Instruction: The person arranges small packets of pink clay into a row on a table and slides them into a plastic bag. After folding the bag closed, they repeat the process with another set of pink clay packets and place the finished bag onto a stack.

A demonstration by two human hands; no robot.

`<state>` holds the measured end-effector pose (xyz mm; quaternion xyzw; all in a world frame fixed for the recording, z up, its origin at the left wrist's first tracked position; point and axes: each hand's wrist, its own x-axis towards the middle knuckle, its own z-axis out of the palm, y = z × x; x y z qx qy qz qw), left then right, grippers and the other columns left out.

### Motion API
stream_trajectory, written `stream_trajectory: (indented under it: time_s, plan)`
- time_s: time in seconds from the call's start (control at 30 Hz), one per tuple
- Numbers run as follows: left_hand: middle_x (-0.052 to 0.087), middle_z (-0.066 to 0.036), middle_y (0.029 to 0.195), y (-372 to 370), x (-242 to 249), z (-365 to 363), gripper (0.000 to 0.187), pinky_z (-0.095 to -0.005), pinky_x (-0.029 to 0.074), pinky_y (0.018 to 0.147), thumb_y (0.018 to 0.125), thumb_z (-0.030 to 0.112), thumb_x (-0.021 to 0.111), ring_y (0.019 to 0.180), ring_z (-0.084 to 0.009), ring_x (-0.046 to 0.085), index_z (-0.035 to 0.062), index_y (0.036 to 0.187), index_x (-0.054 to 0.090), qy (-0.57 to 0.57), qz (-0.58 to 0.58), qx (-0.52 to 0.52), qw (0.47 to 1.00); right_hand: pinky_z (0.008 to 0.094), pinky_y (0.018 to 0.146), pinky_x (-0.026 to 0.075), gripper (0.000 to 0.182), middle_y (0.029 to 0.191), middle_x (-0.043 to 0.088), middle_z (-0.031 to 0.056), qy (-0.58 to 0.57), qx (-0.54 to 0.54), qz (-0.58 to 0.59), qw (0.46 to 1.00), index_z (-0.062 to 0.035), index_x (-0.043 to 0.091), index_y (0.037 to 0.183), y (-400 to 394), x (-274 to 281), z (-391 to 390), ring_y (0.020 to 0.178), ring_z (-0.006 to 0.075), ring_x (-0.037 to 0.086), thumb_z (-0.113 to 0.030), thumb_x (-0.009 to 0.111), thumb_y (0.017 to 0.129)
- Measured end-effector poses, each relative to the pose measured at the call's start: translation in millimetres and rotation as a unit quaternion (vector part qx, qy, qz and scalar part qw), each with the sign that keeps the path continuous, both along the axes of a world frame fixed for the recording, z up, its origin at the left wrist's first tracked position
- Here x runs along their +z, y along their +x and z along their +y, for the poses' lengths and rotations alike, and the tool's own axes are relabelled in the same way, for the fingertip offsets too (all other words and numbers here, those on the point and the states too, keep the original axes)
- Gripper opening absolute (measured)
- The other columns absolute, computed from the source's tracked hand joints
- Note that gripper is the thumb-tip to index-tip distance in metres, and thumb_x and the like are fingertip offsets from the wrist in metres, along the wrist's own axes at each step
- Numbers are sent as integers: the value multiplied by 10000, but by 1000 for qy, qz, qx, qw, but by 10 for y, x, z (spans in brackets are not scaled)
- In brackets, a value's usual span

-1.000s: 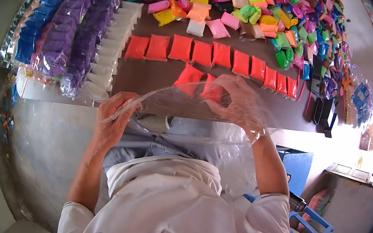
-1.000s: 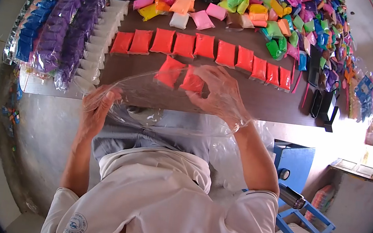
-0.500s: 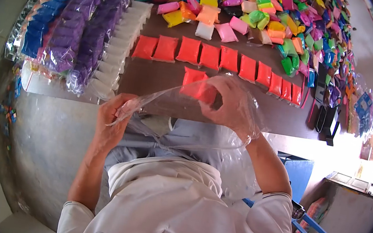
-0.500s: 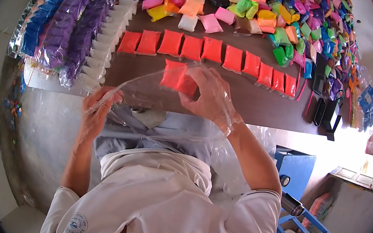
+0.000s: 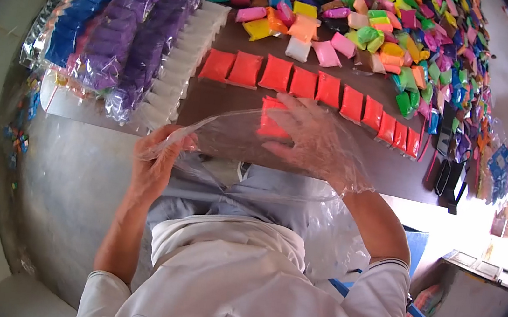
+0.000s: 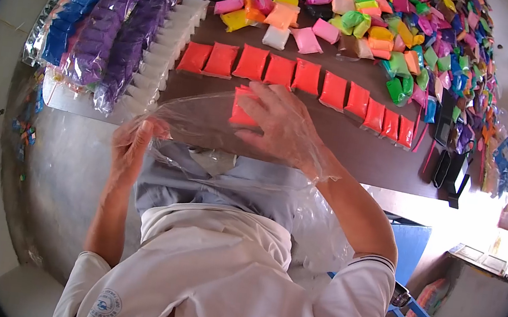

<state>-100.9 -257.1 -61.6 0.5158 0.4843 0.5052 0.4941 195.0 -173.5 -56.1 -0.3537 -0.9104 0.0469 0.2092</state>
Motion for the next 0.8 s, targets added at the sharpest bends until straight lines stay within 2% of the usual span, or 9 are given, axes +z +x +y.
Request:
stream_trajectory:
  time_s: [0.23, 0.3, 0.37, 0.43, 0.5, 0.6, 0.7, 0.77, 0.8]
  plan:
    - [684, -81, 951, 0, -10, 3, 335, -288, 512, 808, 1024, 282, 584, 866, -140, 627, -40, 1052, 673, -4, -1, 4, 1000, 414, 873, 533, 538, 1236, 587, 111, -64, -17, -24, 998, -96, 601, 1231, 35, 16, 9, 1049, 282, 573, -198, 775, 732]
    - [684, -84, 952, 24, 1, 9, 341, -291, 514, 806, 1023, 286, 586, 866, -143, 628, -42, 1054, 672, -5, -10, 1, 1000, 411, 855, 535, 518, 1167, 619, 135, -95, -12, 24, 995, -77, 586, 1233, 96, 1, -10, 982, 304, 600, -186, 763, 758]
    - [662, -87, 907, 82, 27, 24, 384, -302, 485, 777, 1037, 347, 544, 835, -154, 605, -4, 924, 651, -12, -1, 7, 1000, 437, 875, 516, 526, 1164, 626, 141, -130, -36, 51, 990, -87, 583, 1239, 171, -32, -43, 1011, 324, 605, -210, 755, 758]
    - [661, -86, 906, 115, 4, 28, 391, -303, 485, 774, 1038, 354, 541, 834, -153, 605, -3, 919, 649, -11, 2, 4, 1000, 463, 894, 498, 535, 1161, 632, 147, -165, -62, 77, 981, -97, 580, 1246, 216, -19, -69, 1040, 343, 611, -234, 748, 757]
    - [660, -85, 904, 146, 6, 32, 399, -304, 485, 771, 1038, 360, 538, 833, -152, 605, -3, 915, 648, -11, 8, 3, 1000, 448, 835, 521, 431, 1066, 652, 173, -161, -86, 82, 980, -45, 580, 1204, 224, 30, -87, 915, 363, 635, -211, 724, 832]
    - [660, -84, 901, 169, 16, 58, 399, -302, 486, 768, 1037, 360, 541, 830, -150, 604, -2, 908, 646, -11, -4, -2, 1000, 454, 847, 514, 399, 1067, 660, 175, -83, -77, 111, 987, -42, 575, 1209, 175, 46, -92, 976, 377, 637, -246, 695, 887]
    - [692, -96, 946, 137, -13, 70, 319, -301, 531, 788, 1021, 258, 592, 847, -146, 637, -46, 1023, 688, -9, -18, -6, 1000, 452, 875, 513, 408, 1080, 668, 178, -152, -86, 97, 980, -49, 562, 1239, 200, 53, -12, 1024, 387, 632, -289, 669, 927]
    - [664, -84, 897, 176, 37, 72, 402, -296, 489, 763, 1033, 367, 547, 824, -147, 606, -1, 906, 647, -17, -1, 11, 1000, 450, 876, 517, 425, 1095, 668, 174, -159, -96, 122, 975, -58, 553, 1258, 179, 62, 3, 1034, 384, 632, -302, 669, 929]
    - [664, -84, 897, 164, 30, 71, 402, -296, 489, 763, 1033, 367, 547, 824, -147, 606, -1, 906, 647, -18, -2, 13, 1000, 449, 878, 521, 443, 1110, 669, 170, -167, -108, 147, 969, -68, 545, 1276, 168, 64, 13, 1044, 381, 632, -314, 670, 931]
